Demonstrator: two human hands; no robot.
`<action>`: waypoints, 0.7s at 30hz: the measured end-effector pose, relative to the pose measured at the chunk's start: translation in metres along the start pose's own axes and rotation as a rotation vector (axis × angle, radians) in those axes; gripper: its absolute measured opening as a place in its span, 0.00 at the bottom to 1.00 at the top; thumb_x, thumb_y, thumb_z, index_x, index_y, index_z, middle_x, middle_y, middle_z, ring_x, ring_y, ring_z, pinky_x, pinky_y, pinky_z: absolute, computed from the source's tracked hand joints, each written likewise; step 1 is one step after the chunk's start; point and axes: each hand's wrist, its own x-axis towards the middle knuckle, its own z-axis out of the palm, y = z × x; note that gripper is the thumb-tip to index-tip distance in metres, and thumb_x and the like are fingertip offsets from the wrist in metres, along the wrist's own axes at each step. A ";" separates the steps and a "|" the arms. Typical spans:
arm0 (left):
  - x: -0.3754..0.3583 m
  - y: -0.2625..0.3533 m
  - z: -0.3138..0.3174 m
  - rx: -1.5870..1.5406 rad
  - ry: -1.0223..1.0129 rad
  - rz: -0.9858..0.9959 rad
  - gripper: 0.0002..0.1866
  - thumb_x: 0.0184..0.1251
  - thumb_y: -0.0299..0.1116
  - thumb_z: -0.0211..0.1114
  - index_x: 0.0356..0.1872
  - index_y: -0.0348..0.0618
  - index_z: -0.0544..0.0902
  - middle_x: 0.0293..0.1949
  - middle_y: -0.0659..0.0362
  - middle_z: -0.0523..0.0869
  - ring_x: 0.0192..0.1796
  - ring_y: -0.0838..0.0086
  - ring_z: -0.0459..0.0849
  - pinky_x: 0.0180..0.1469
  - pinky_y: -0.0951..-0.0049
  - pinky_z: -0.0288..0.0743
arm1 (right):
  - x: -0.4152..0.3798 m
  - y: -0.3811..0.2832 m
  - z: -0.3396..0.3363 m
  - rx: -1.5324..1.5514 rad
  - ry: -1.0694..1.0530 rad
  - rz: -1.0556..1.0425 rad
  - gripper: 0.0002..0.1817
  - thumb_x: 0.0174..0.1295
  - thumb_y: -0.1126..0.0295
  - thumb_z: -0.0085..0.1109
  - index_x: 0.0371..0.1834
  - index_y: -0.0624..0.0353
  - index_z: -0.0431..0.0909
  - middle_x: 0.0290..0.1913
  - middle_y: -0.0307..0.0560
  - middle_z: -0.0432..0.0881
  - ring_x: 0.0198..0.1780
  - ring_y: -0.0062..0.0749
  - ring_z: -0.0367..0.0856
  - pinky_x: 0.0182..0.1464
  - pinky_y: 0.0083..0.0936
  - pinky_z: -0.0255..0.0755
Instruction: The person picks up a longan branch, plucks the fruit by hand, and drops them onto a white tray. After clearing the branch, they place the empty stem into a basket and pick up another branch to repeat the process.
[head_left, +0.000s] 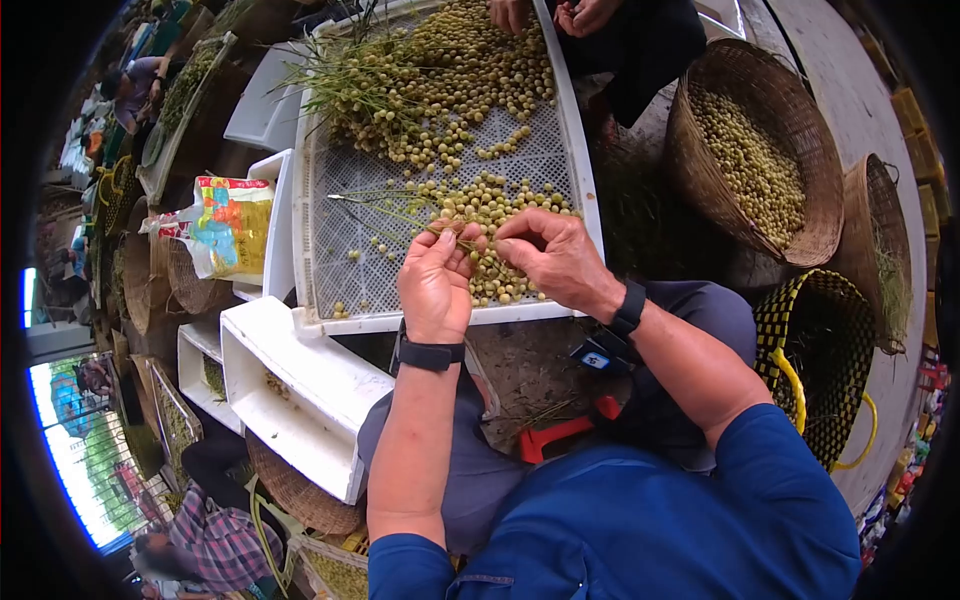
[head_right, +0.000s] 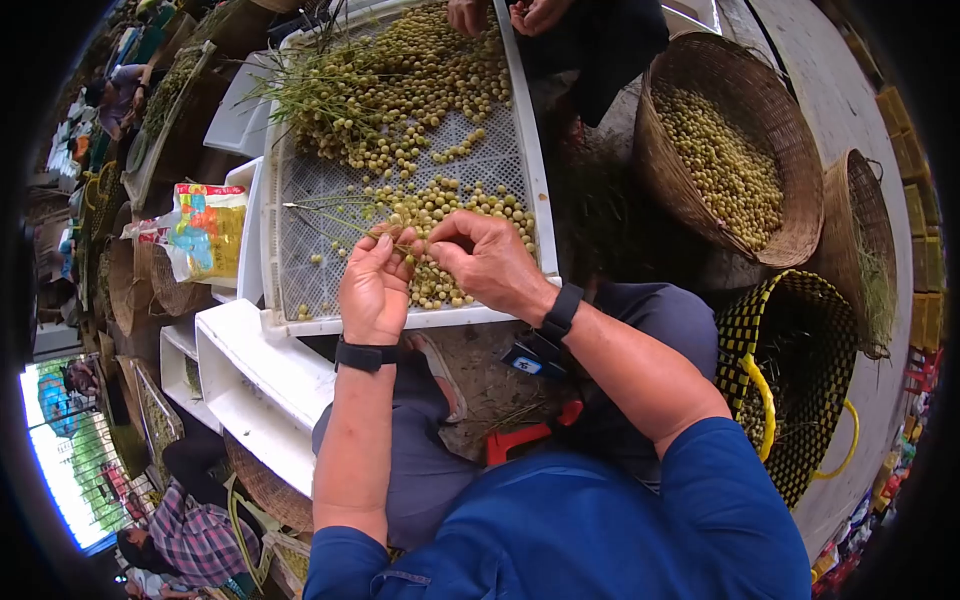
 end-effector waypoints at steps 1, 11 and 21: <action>0.001 0.000 -0.002 0.001 -0.004 0.004 0.08 0.75 0.24 0.56 0.50 0.38 0.75 0.49 0.51 0.84 0.52 0.65 0.86 0.53 0.68 0.82 | -0.001 0.002 0.000 0.056 0.042 -0.005 0.05 0.67 0.73 0.61 0.38 0.64 0.83 0.30 0.37 0.82 0.32 0.14 0.77 0.33 0.17 0.73; 0.001 -0.005 0.000 0.039 0.043 -0.015 0.09 0.74 0.24 0.57 0.51 0.39 0.75 0.50 0.52 0.85 0.52 0.66 0.85 0.51 0.67 0.82 | 0.005 0.012 0.002 0.234 -0.044 0.230 0.13 0.66 0.65 0.66 0.41 0.64 0.79 0.30 0.36 0.80 0.28 0.17 0.75 0.30 0.20 0.73; -0.011 -0.001 0.009 0.074 0.015 -0.029 0.08 0.75 0.27 0.58 0.51 0.39 0.76 0.48 0.54 0.87 0.47 0.68 0.88 0.44 0.69 0.84 | 0.014 0.020 0.003 0.026 -0.184 0.166 0.12 0.65 0.66 0.69 0.29 0.60 0.80 0.23 0.31 0.76 0.26 0.11 0.70 0.25 0.16 0.63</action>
